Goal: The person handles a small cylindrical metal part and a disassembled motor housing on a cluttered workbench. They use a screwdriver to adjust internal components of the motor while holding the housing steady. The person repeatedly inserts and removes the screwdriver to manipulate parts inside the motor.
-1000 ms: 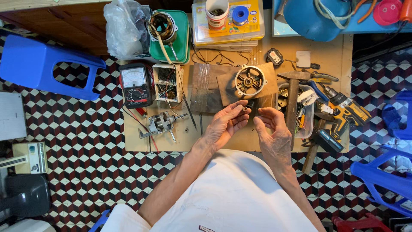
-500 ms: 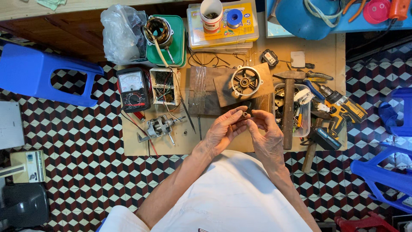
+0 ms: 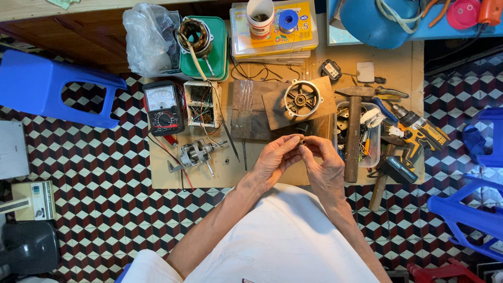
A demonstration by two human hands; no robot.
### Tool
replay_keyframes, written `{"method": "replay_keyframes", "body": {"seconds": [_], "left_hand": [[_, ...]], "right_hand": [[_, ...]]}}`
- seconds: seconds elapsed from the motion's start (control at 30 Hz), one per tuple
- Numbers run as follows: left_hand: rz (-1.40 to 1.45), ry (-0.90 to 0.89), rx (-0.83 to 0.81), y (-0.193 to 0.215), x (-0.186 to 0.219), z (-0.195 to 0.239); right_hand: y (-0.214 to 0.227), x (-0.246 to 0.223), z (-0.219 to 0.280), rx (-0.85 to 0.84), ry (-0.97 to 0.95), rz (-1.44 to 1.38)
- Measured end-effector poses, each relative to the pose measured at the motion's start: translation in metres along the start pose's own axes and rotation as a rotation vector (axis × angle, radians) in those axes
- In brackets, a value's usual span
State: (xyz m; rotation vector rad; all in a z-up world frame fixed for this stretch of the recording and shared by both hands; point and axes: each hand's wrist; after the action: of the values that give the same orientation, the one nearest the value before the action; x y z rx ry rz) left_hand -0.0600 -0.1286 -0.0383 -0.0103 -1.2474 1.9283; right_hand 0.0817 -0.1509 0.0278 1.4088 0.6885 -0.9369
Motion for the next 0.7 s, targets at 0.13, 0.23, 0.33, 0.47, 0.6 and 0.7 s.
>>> {"method": "replay_keyframes", "body": {"seconds": [0.13,0.23,0.33,0.47,0.6,0.7], "left_hand": [[-0.028,-0.023,-0.006,-0.002,0.002,0.002],[-0.147,-0.069,-0.014,-0.005,0.005,0.006],[-0.407,-0.167,-0.008,-0.008,0.01,0.013],[-0.749,-0.341,0.023,-0.013,0.018,0.023],[-0.962,-0.454,0.068,-0.023,0.03,0.026],[-1.258,-0.662,0.073,-0.028,0.037,0.031]], "right_hand": [[-0.003,0.009,0.001,0.001,-0.044,-0.064],[-0.006,0.019,-0.003,-0.023,-0.183,-0.356],[-0.007,0.029,-0.004,-0.037,-0.347,-0.579],[-0.007,0.039,-0.003,-0.07,-0.517,-0.821],[-0.009,0.043,-0.01,-0.142,-0.572,-1.003],[-0.013,0.044,-0.011,-0.143,-0.621,-1.033]]}}
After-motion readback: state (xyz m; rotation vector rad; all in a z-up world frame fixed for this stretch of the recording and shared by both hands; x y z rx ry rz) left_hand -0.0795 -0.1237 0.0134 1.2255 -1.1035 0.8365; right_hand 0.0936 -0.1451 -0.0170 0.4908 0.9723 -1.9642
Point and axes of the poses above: each hand's wrist, its own z-axis away from the middle knuckle, its own y-axis out of the back of the hand, x = y × z, and after that the axes turned 3 degrees about -y, right-handed
